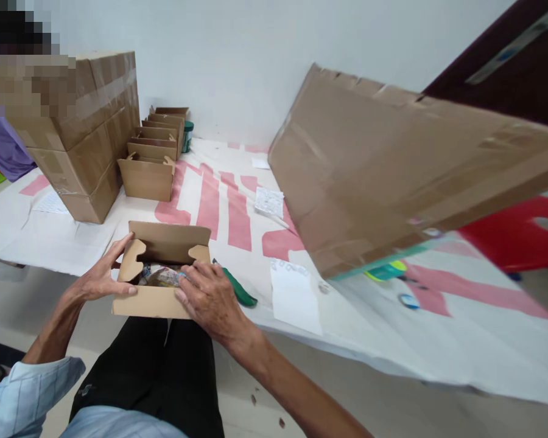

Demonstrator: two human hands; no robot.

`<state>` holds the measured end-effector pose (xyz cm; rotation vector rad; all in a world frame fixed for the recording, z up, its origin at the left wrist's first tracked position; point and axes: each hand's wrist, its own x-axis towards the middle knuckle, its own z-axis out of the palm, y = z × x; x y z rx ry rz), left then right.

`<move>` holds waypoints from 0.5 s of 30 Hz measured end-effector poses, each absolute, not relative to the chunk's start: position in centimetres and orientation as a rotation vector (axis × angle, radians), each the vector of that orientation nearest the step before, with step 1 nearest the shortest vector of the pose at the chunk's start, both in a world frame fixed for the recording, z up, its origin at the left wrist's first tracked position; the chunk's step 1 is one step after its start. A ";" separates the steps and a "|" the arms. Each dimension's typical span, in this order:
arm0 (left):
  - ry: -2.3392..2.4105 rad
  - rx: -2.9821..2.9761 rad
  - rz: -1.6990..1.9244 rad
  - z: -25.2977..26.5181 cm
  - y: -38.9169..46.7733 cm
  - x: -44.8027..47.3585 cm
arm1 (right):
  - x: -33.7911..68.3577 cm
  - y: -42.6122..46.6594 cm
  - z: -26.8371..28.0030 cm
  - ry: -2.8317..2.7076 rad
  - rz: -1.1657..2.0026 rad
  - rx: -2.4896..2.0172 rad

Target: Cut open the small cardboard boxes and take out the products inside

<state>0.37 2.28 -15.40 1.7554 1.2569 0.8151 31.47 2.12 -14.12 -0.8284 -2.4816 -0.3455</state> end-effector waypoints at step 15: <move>1.292 1.728 0.822 -15.5 2.0 0.5 | 27.5 7.8 -10.7 -3.117 0.038 -1.538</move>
